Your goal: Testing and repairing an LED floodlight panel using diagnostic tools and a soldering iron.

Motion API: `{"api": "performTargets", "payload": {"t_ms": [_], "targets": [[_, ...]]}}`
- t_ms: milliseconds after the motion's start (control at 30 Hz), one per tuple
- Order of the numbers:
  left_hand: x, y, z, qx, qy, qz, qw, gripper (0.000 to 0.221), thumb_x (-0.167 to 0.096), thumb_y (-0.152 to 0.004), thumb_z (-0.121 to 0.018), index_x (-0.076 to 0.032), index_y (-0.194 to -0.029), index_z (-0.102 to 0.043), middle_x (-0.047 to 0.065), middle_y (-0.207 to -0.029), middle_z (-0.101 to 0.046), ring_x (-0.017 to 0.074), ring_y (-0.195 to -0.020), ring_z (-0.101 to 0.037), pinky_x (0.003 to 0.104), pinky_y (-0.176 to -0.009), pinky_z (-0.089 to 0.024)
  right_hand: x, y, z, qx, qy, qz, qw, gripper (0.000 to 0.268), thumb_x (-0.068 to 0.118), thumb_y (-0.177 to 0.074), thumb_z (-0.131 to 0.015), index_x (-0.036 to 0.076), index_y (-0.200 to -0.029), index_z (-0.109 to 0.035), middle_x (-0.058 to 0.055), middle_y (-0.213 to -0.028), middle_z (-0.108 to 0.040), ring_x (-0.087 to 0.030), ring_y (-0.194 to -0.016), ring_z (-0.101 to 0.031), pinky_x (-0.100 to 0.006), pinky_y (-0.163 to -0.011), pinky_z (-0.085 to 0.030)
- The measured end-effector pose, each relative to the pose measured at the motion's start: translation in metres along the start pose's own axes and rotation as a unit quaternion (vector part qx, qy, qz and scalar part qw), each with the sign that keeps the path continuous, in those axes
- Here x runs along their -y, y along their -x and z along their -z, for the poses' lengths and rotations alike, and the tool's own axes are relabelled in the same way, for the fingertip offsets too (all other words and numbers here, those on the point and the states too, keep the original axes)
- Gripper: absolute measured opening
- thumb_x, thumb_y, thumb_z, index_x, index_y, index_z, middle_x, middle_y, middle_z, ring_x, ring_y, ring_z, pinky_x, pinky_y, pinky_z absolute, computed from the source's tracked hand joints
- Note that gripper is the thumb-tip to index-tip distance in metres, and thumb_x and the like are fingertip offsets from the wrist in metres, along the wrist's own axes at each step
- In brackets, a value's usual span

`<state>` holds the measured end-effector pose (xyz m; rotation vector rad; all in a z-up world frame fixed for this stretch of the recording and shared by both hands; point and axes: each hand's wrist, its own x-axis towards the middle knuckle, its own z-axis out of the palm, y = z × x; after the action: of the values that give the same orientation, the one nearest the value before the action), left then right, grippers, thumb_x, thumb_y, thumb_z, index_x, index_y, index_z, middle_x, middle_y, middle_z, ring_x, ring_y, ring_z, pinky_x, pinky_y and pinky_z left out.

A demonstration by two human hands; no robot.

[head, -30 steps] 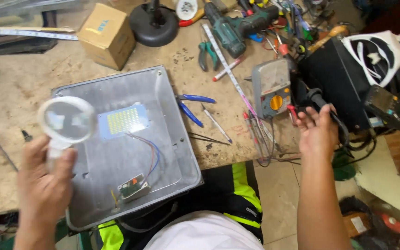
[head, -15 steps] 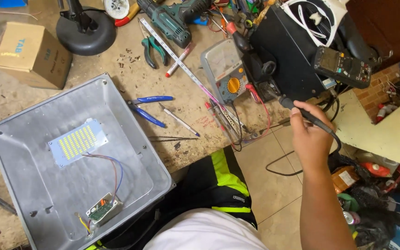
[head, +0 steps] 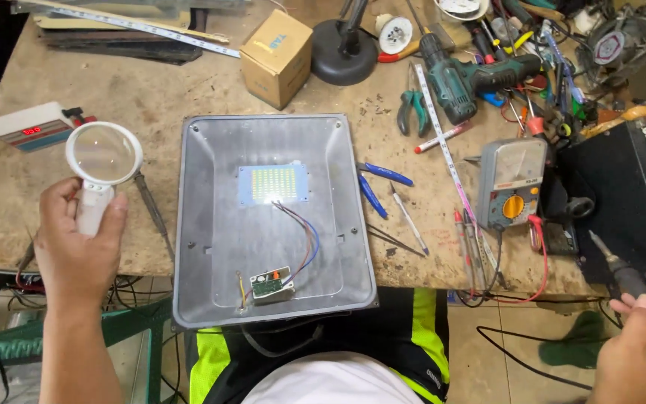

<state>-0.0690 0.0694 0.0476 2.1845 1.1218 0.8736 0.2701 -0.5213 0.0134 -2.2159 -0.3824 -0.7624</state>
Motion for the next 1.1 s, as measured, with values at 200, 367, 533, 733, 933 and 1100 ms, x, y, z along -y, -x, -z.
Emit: {"api": "performTargets", "payload": {"t_ms": [200, 367, 533, 733, 933, 1100], "targets": [[0.011, -0.024, -0.017, 0.055, -0.102, 0.014, 0.993, 0.047, -0.030, -0.104, -0.069, 0.000, -0.136, -0.051, 0.025, -0.124, -0.065, 0.0489, -0.101, -0.061, 0.058, -0.076, -0.043, 0.091, 0.003, -0.024, 0.057, -0.124, 0.109, 0.985, 0.021, -0.019, -0.129, -0.045, -0.025, -0.149, -0.044, -0.055, -0.129, -0.057, -0.053, -0.105, -0.064, -0.054, -0.093, -0.056], [0.008, -0.035, -0.029, 0.050, -0.094, -0.019, 0.994, 0.046, -0.028, -0.107, -0.070, 0.001, -0.137, -0.053, 0.025, -0.114, -0.069, 0.0497, -0.094, -0.063, 0.058, -0.072, -0.043, 0.133, 0.010, -0.103, 0.195, -0.199, 0.217, 0.935, 0.018, -0.006, -0.105, -0.058, 0.001, -0.121, -0.056, -0.024, -0.118, -0.070, -0.027, -0.101, -0.072, -0.030, -0.080, -0.062], [0.004, -0.022, -0.036, 0.039, -0.050, -0.045, 0.997, 0.042, -0.023, -0.109, -0.073, 0.005, -0.133, -0.053, 0.024, -0.109, -0.066, 0.0402, -0.090, -0.061, 0.052, -0.072, -0.043, 0.168, 0.013, -0.176, 0.324, -0.143, 0.253, 0.901, 0.035, 0.011, -0.093, -0.072, 0.013, -0.121, -0.050, -0.018, -0.139, -0.062, -0.041, -0.127, -0.061, -0.054, -0.106, -0.046], [-0.001, 0.003, -0.045, 0.042, -0.042, 0.003, 0.998, 0.045, -0.029, -0.106, -0.069, 0.001, -0.133, -0.049, 0.023, -0.108, -0.065, 0.0417, -0.088, -0.063, 0.054, -0.072, -0.044, 0.166, 0.010, -0.231, 0.384, -0.102, 0.262, 0.880, 0.036, 0.031, -0.095, -0.068, 0.016, -0.121, -0.048, -0.023, -0.134, -0.063, -0.052, -0.139, -0.047, -0.067, -0.124, -0.015], [0.006, 0.009, -0.046, 0.028, -0.042, 0.005, 0.999, 0.048, -0.030, -0.106, -0.069, 0.001, -0.136, -0.048, 0.021, -0.108, -0.066, 0.0382, -0.086, -0.064, 0.052, -0.071, -0.045, 0.164, -0.002, -0.251, 0.317, -0.080, 0.260, 0.909, 0.022, 0.021, -0.101, -0.062, 0.014, -0.118, -0.051, -0.007, -0.110, -0.065, -0.038, -0.108, -0.061, -0.066, -0.121, -0.024], [0.019, -0.003, -0.046, 0.018, -0.055, -0.011, 0.998, 0.050, -0.031, -0.107, -0.070, 0.003, -0.137, -0.050, 0.021, -0.108, -0.066, 0.0391, -0.089, -0.064, 0.052, -0.075, -0.044, 0.153, -0.019, -0.250, 0.275, -0.060, 0.255, 0.925, 0.020, 0.005, -0.098, -0.059, 0.009, -0.116, -0.052, -0.012, -0.104, -0.062, -0.036, -0.101, -0.062, -0.062, -0.115, -0.039]]}}
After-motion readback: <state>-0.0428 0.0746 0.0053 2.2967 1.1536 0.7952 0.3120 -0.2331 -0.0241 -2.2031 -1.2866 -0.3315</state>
